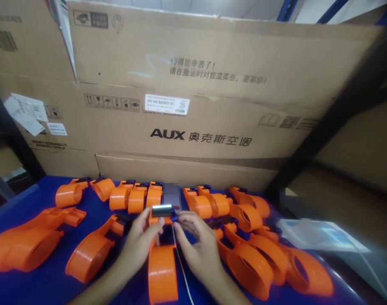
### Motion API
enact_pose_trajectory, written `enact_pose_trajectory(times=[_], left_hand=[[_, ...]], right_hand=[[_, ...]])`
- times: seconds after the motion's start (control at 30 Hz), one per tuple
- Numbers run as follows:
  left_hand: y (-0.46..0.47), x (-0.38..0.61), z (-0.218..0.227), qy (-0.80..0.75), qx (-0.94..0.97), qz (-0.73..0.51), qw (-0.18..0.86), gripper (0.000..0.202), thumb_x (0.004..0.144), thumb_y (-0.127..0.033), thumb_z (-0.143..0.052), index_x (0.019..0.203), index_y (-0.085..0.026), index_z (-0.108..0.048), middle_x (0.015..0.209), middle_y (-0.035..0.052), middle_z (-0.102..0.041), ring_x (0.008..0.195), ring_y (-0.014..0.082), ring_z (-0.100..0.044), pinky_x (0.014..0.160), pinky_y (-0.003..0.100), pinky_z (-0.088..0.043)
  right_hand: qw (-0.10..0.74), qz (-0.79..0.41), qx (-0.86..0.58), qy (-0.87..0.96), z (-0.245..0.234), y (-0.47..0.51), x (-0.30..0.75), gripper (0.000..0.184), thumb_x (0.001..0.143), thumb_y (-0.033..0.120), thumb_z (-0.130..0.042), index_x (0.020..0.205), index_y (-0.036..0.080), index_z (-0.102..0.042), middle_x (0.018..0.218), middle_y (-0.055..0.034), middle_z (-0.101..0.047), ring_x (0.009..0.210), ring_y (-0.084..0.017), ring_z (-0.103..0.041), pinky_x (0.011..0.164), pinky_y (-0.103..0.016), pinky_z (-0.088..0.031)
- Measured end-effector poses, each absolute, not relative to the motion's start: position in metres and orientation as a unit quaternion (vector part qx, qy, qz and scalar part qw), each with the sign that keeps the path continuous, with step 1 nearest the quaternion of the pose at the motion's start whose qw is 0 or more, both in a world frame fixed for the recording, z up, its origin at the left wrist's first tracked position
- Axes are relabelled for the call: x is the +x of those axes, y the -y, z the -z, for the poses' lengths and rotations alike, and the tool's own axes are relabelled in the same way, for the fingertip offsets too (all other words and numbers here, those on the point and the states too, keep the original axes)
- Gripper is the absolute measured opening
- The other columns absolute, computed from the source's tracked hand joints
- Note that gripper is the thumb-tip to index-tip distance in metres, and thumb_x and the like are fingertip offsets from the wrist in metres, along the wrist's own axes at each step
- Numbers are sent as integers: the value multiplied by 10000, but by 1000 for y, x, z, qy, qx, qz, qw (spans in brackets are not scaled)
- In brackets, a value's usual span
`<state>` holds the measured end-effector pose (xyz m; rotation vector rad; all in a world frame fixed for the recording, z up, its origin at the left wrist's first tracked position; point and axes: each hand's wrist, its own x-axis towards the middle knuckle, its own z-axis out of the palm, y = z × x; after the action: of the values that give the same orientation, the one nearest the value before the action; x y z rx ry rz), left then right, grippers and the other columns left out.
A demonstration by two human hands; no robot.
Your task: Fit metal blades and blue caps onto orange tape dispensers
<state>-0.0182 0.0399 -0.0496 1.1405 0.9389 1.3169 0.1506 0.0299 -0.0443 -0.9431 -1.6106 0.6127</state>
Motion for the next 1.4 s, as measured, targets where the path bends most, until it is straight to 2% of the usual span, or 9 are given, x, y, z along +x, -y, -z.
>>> enact_pose_trajectory(times=[0.13, 0.4, 0.67, 0.83, 0.97, 1.07, 1.13, 1.23, 1.4], left_hand=[[-39, -18, 50, -406, 488, -545, 548, 242, 883, -409, -706, 993, -200, -656, 768, -13, -644, 617, 118, -535, 572, 212, -435], [-36, -16, 46, -406, 490, -538, 553, 240, 890, -409, -695, 997, -199, -649, 759, -16, -627, 636, 129, -541, 587, 220, -444], [-33, -15, 43, -400, 481, -546, 557, 222, 880, -388, -709, 978, -195, -661, 750, -15, -632, 607, 115, -519, 580, 214, -439], [-35, -16, 46, -403, 481, -537, 564, 230, 872, -395, -716, 954, -187, -666, 715, -22, -617, 563, 107, -527, 561, 219, -445], [-34, -14, 45, -374, 471, -522, 605, 280, 848, -395, -745, 1002, -166, -699, 703, -4, -644, 525, 105, -552, 524, 217, -448], [-31, -11, 40, -349, 427, -511, 660, 509, 814, -380, -782, 1264, -186, -643, 792, 35, -713, 518, 119, -591, 509, 232, -478], [-29, -10, 37, -336, 402, -506, 685, 665, 790, -338, -808, 1398, -229, -563, 919, 66, -749, 527, 130, -634, 550, 265, -521], [-25, -10, 35, -311, 398, -488, 712, 717, 792, -291, -809, 1451, -246, -530, 1020, 100, -764, 579, 164, -702, 648, 313, -565], [-18, -10, 37, -251, 409, -452, 752, 690, 756, -228, -845, 1395, -243, -584, 1244, 150, -711, 791, 263, -772, 763, 384, -591]], right_hand=[[508, -188, -408, 735, 41, -29, 158, 61, 979, 186, -572, 1010, 225, -608, 949, -61, -682, 845, -199, -715, 785, -320, -613], [419, -37, -383, 823, 34, -28, 167, 229, 979, 109, -509, 1175, 202, -584, 1149, -128, -704, 1048, -253, -704, 918, -381, -583], [398, -9, -378, 836, 32, -27, 165, 186, 976, 93, -519, 1103, 193, -611, 1141, -131, -695, 1058, -259, -675, 943, -389, -555], [426, -121, -389, 808, 23, -26, 165, 90, 982, 170, -538, 933, 219, -596, 1069, -102, -659, 981, -233, -657, 873, -359, -541], [496, -263, -388, 731, 15, -26, 170, 143, 952, 274, -605, 831, 234, -542, 1003, -57, -635, 918, -213, -638, 844, -338, -518], [542, -390, -390, 634, 14, -29, 172, 96, 980, 357, -570, 983, 261, -577, 1011, -43, -657, 970, -227, -646, 889, -360, -504], [525, -476, -375, 597, 14, -31, 172, 217, 986, 413, -556, 1161, 287, -575, 1015, -42, -681, 991, -245, -659, 926, -399, -498], [479, -553, -343, 589, 12, -33, 171, 358, 957, 508, -577, 1244, 294, -577, 982, -50, -701, 930, -269, -676, 879, -436, -521], [507, -520, -367, 582, 15, -30, 166, 328, 940, 487, -631, 1171, 265, -564, 954, -32, -670, 860, -207, -642, 789, -345, -518]])
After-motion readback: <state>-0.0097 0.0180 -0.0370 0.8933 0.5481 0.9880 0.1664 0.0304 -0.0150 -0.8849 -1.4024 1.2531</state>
